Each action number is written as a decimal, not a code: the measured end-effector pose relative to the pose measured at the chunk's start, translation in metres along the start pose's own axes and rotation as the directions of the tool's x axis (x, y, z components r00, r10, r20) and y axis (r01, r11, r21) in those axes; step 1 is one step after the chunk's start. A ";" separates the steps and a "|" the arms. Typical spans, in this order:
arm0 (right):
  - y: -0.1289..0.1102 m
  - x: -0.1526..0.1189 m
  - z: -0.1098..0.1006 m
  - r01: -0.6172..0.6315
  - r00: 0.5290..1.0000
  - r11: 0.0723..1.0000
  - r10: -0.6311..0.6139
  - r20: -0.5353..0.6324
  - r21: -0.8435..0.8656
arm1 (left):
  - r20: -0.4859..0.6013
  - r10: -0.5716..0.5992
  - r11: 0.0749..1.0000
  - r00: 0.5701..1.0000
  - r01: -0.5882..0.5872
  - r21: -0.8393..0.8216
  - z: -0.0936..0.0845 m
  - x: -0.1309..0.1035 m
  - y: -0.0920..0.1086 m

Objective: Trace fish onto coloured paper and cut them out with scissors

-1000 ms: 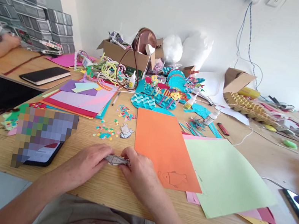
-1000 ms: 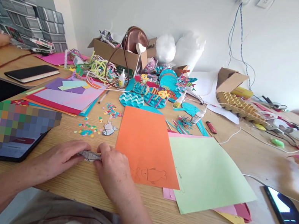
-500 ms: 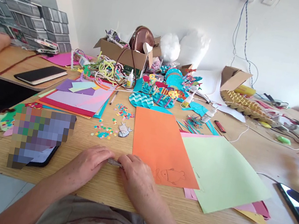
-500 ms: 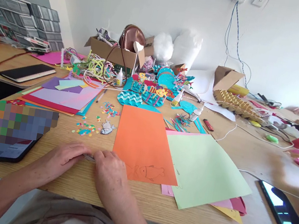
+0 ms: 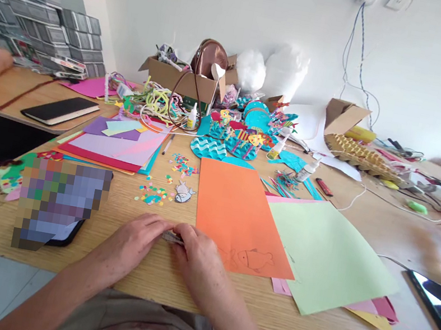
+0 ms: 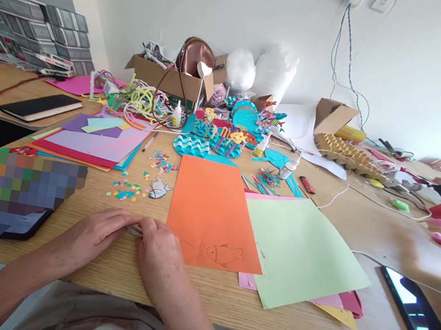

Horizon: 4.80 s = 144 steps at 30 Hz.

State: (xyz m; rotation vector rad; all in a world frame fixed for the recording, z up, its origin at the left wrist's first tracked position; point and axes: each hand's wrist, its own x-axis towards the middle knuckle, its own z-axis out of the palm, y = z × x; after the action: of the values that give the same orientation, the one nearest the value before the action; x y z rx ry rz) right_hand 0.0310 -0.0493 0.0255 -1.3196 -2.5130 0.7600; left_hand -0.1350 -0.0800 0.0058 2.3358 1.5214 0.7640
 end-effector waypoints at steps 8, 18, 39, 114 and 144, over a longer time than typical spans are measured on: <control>0.004 -0.006 -0.016 0.191 0.979 0.971 -0.180 0.091 -0.143 | 0.052 0.016 1.000 0.998 -0.016 -0.004 0.005 0.000 0.000; 0.022 0.073 -0.079 0.356 0.932 0.867 -0.304 0.195 -0.348 | 0.075 -0.010 1.000 0.997 0.011 -0.011 0.007 0.004 0.003; 0.021 0.148 -0.061 0.453 0.883 0.764 -0.313 0.350 -0.461 | -0.018 0.115 0.992 0.993 -0.114 0.056 0.023 0.001 0.003; 0.005 0.014 -0.012 0.125 0.984 0.953 -0.083 0.160 -0.276 | -0.167 -0.158 0.982 0.973 0.137 -0.134 0.027 0.007 0.009; 0.012 0.005 0.001 0.069 0.995 0.966 -0.048 0.087 -0.249 | -0.101 -0.145 0.971 0.984 0.122 -0.204 0.031 0.007 0.012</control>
State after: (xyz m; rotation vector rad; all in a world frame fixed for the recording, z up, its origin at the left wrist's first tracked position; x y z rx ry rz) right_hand 0.0363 -0.0397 0.0182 -1.3052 -2.7744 0.5025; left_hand -0.1063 -0.0764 -0.0116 2.0555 1.5532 0.9813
